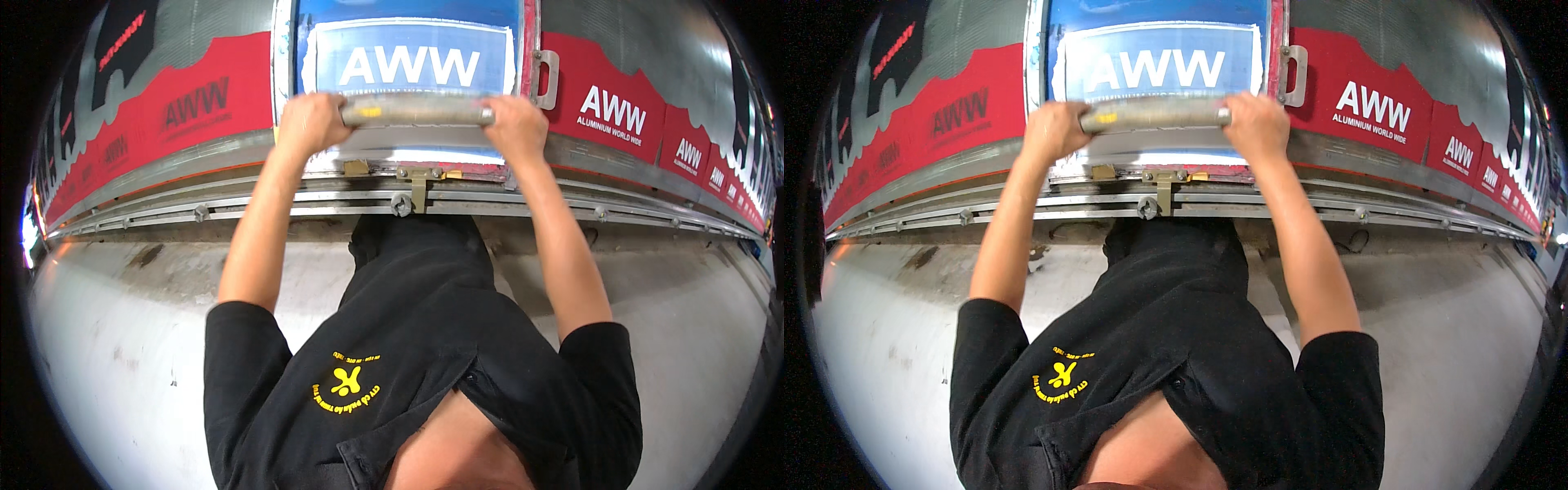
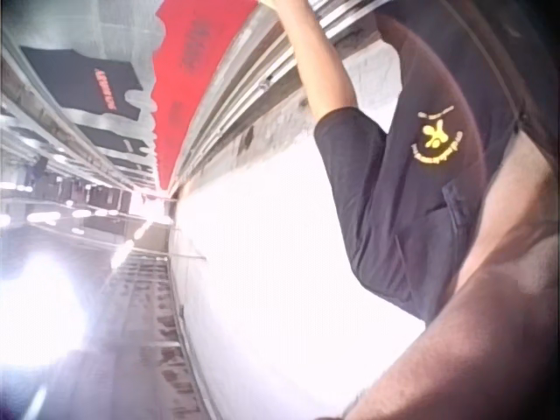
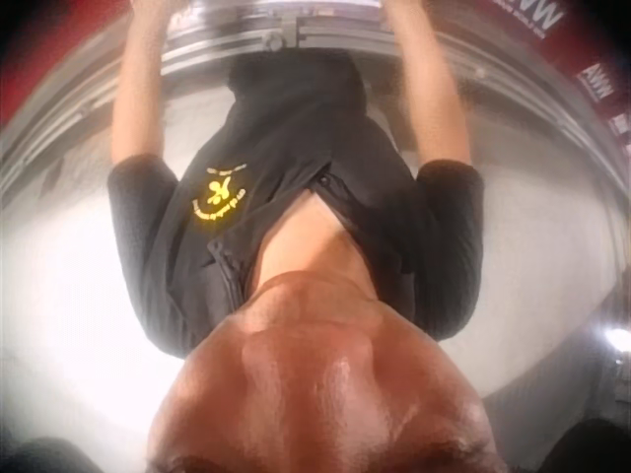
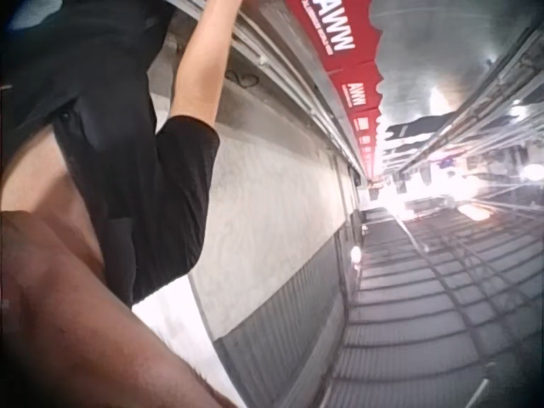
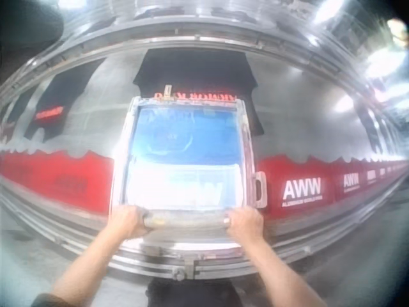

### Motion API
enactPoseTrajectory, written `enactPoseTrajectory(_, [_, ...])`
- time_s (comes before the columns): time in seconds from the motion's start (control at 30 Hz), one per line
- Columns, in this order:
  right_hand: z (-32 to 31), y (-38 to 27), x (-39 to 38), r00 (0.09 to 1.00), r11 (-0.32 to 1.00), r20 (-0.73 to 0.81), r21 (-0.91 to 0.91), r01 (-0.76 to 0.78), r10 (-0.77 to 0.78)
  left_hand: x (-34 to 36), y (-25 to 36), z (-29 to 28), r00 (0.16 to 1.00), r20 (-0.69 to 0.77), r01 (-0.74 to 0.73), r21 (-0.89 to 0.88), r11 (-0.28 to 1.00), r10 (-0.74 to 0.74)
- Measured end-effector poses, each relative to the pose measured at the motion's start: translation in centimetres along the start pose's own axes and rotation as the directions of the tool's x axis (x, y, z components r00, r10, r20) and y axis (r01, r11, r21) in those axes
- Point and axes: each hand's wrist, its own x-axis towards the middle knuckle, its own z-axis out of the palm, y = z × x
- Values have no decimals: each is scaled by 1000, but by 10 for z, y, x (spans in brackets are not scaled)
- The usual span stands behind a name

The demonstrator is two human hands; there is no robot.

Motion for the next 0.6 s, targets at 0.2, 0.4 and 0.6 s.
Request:
enactPoseTrajectory(0.2, [-9,-22,-93,992,993,-82,58,104,-99,-99,33,35,998,-53,20,-67,998,-24])
enactPoseTrajectory(0.4, [-30,-33,-125,988,979,38,140,145,-152,-135,30,36,998,-23,-65,-82,994,64])
enactPoseTrajectory(0.6, [-63,-17,-26,983,982,71,100,162,-170,-39,-1,-47,982,146,-105,-89,990,117])
